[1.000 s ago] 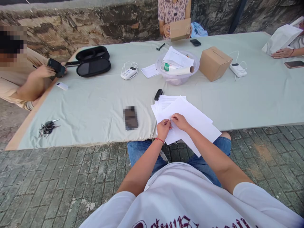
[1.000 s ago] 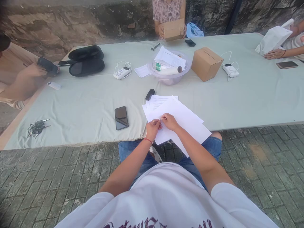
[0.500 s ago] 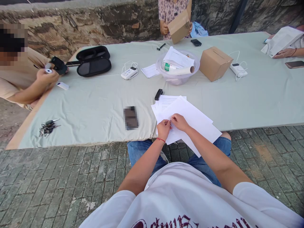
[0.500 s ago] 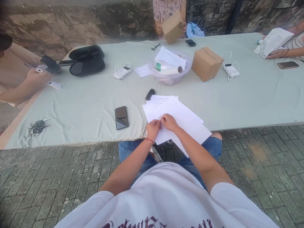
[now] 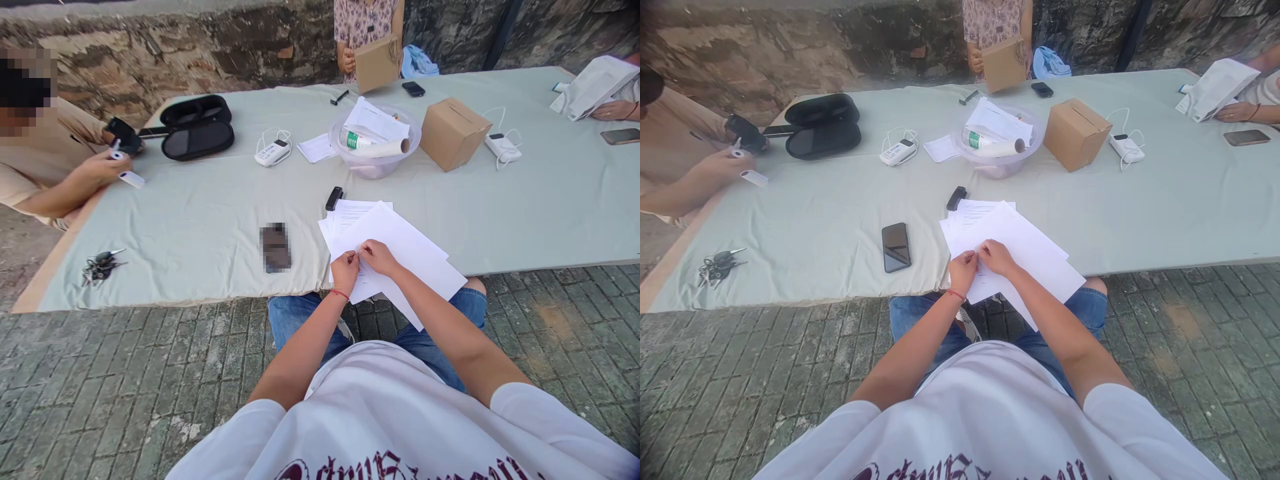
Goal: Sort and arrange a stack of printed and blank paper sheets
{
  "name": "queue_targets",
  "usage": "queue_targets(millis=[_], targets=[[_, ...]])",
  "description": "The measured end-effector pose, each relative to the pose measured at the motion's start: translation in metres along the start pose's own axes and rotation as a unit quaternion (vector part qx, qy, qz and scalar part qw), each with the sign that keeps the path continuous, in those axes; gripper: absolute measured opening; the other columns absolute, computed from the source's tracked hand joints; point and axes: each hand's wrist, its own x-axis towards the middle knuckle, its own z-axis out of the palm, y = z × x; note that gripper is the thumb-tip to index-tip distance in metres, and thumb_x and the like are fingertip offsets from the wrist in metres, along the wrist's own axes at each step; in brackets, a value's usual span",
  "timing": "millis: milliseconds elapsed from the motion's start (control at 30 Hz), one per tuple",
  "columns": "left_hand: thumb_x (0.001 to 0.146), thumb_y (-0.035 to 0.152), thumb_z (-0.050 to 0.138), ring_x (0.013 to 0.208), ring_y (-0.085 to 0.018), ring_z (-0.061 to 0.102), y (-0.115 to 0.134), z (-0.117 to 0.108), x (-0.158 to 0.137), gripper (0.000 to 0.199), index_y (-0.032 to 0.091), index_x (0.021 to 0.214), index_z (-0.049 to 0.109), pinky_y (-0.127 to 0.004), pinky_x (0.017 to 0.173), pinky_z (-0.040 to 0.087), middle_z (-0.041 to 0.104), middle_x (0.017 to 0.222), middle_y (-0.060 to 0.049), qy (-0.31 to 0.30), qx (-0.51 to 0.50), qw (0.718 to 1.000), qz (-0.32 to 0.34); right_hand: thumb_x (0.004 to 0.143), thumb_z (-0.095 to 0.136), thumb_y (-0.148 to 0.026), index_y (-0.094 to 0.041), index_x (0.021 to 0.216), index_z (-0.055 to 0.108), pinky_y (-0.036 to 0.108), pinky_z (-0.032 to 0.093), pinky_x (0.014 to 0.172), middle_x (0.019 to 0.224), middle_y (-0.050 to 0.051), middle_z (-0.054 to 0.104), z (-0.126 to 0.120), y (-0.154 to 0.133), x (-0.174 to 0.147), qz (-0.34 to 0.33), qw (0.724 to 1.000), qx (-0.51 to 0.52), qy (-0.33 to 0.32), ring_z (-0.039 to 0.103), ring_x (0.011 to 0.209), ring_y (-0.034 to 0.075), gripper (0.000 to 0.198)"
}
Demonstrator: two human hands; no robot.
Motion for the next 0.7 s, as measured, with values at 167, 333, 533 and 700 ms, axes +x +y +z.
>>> queue_targets(millis=[167, 333, 533, 700], targets=[[0.083, 0.026, 0.06, 0.055, -0.016, 0.058, 0.001, -0.001, 0.001, 0.015, 0.017, 0.089, 0.07, -0.028, 0.065, 0.044, 0.065, 0.062, -0.002, -0.009, -0.003, 1.0, -0.012, 0.084, 0.049, -0.025, -0.021, 0.074, 0.053, 0.03, 0.036, 0.064, 0.077, 0.001, 0.059, 0.0, 0.001, 0.001, -0.009, 1.0, -0.007, -0.014, 0.049, 0.07, 0.016, 0.012], [0.083, 0.026, 0.06, 0.055, -0.017, 0.058, 0.0, -0.001, 0.002, 0.014, 0.017, 0.087, 0.07, -0.027, 0.064, 0.043, 0.065, 0.062, -0.002, -0.016, 0.008, 1.0, -0.01, 0.083, 0.05, -0.026, -0.021, 0.074, 0.053, 0.029, 0.036, 0.064, 0.077, 0.001, 0.059, -0.001, 0.002, 0.001, -0.006, 1.0, -0.008, -0.021, 0.049, 0.069, 0.016, 0.011], [0.085, 0.027, 0.056, 0.057, -0.017, 0.06, -0.001, -0.001, 0.002, 0.016, 0.018, 0.086, 0.07, -0.028, 0.067, 0.043, 0.063, 0.057, -0.001, -0.018, 0.049, 0.999, 0.015, 0.085, 0.049, -0.03, -0.021, 0.077, 0.056, 0.029, 0.037, 0.064, 0.076, 0.0, 0.061, 0.001, 0.009, 0.003, 0.011, 1.0, 0.023, -0.011, 0.051, 0.069, 0.016, 0.015], [0.085, 0.029, 0.055, 0.062, -0.018, 0.063, 0.002, -0.002, 0.002, 0.018, 0.017, 0.088, 0.068, -0.029, 0.072, 0.046, 0.065, 0.059, -0.001, -0.021, 0.084, 0.996, 0.005, 0.082, 0.053, -0.03, -0.02, 0.076, 0.058, 0.029, 0.04, 0.065, 0.077, 0.0, 0.064, 0.0, 0.013, 0.004, 0.019, 0.999, 0.042, -0.009, 0.054, 0.07, 0.016, 0.012]])
